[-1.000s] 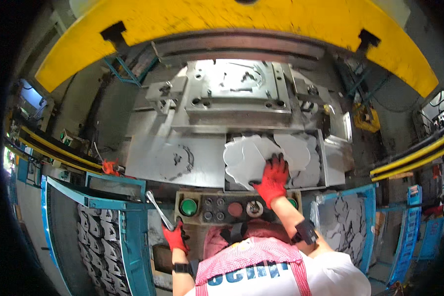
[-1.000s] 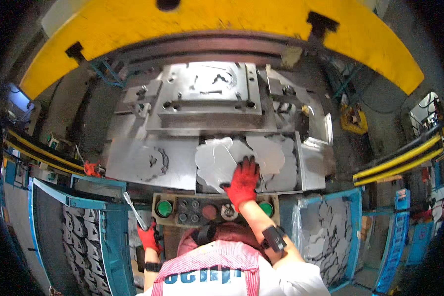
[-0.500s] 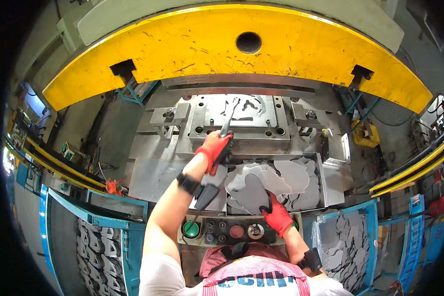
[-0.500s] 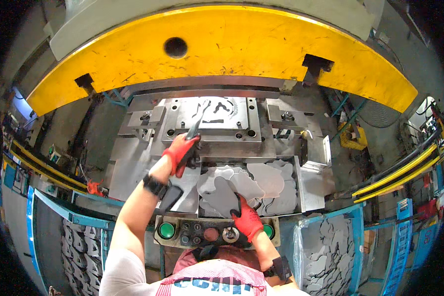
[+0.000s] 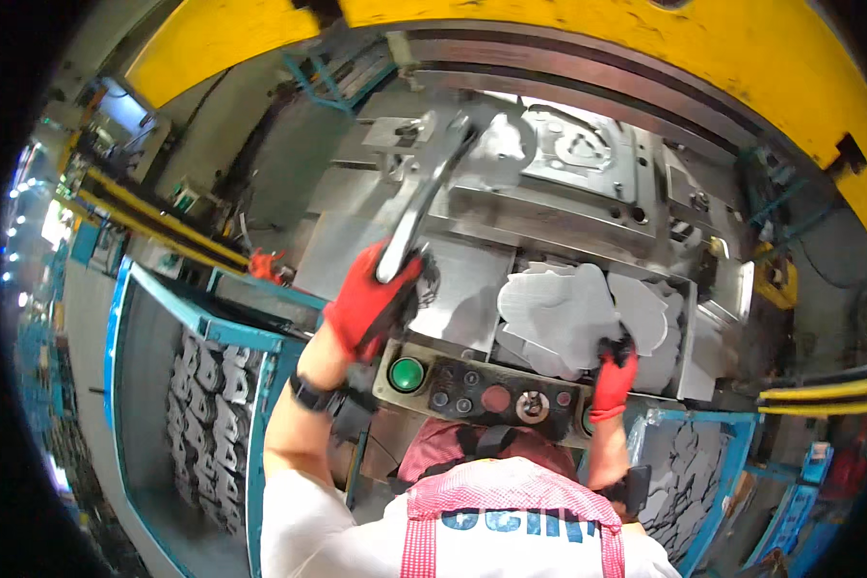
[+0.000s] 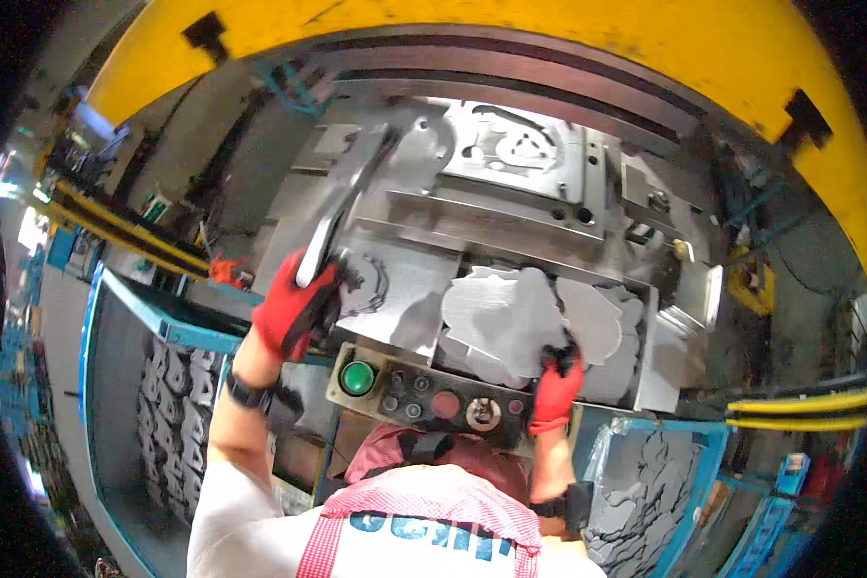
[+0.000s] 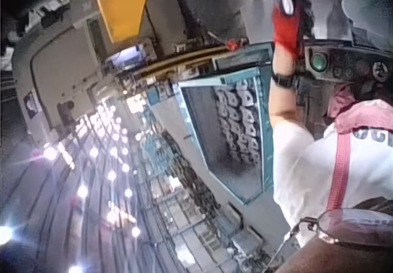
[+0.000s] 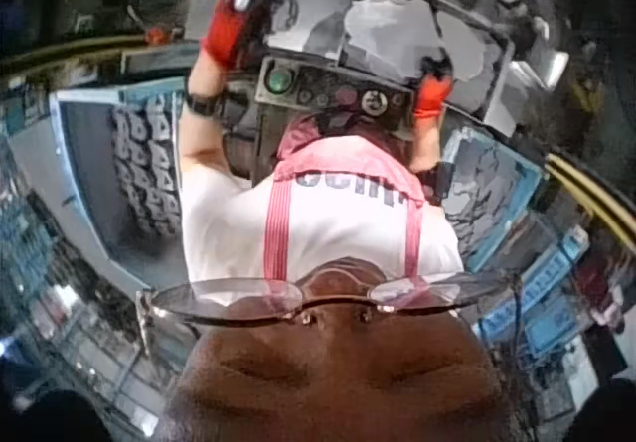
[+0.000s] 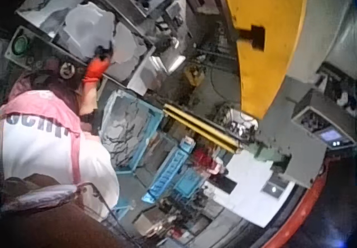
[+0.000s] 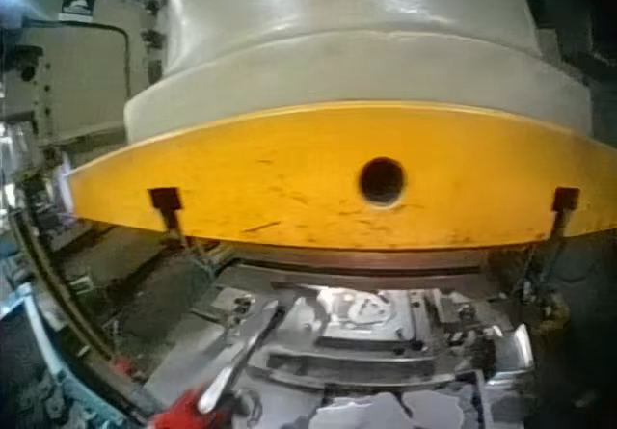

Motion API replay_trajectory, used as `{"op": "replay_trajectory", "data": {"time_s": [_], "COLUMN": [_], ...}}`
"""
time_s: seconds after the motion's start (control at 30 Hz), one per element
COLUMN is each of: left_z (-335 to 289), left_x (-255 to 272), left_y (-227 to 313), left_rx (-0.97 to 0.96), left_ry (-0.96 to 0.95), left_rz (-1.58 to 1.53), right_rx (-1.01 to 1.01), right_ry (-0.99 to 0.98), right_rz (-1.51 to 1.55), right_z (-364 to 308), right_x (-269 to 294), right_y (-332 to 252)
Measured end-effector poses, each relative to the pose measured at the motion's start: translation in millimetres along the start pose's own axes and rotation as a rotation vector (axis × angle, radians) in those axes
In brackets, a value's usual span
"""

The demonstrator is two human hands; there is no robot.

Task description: Operating a metal stamping press to create metal components.

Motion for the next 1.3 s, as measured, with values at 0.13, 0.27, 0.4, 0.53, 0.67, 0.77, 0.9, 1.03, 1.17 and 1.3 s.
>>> {"op": "replay_trajectory", "data": {"time_s": [0.13,0.27,0.4,0.53,0.67,0.77,0.9,1.03,1.17,1.3], "left_z": [-82.2,-97.4,-74.8,-94.9,-93.6,-102.8,-141.6,-192.0,-183.4,-152.7], "left_x": [85.4,111.2,99.9,83.1,79.0,75.1,75.6,90.0,94.0,77.4], "left_y": [-99.1,-187.4,-231.6,-269.7,-259.2,-235.8,-198.9,-234.7,-277.4,-264.5], "left_rx": [0.126,0.234,0.491,0.538,0.473,0.377,0.367,0.348,0.484,0.618], "left_ry": [0.227,0.292,0.236,-0.138,-0.130,0.014,0.133,0.227,0.442,0.673], "left_rz": [0.241,0.452,0.128,-1.017,-0.821,-0.572,-0.186,-0.252,-0.673,-0.215], "right_rx": [0.049,0.196,0.219,0.201,0.373,0.621,0.567,0.466,0.494,0.541], "right_ry": [-0.035,0.007,-0.036,-0.109,-0.123,-0.068,-0.123,-0.191,-0.057,-0.120], "right_rz": [-0.033,-0.304,-0.227,0.006,-0.127,-1.020,-0.843,-1.085,-1.343,-1.257], "right_z": [12.6,19.8,47.6,105.1,197.9,293.1,311.9,279.8,247.4,153.5], "right_x": [2.9,20.2,26.9,-22.9,-71.8,-86.6,-132.3,-193.6,-170.1,-85.9], "right_y": [-44.3,-52.2,-63.2,-113.9,-154.3,-137.6,-130.2,-154.4,-170.6,-230.7]}}
Point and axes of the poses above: each hand's wrist, its own z-axis towards the middle knuckle, its own x-axis out of the back of the hand, y = z × x, the point moved 6 cm from there along z, towards the middle knuckle, and after that the axes turned 7 degrees about -y, right-handed, at the moved point
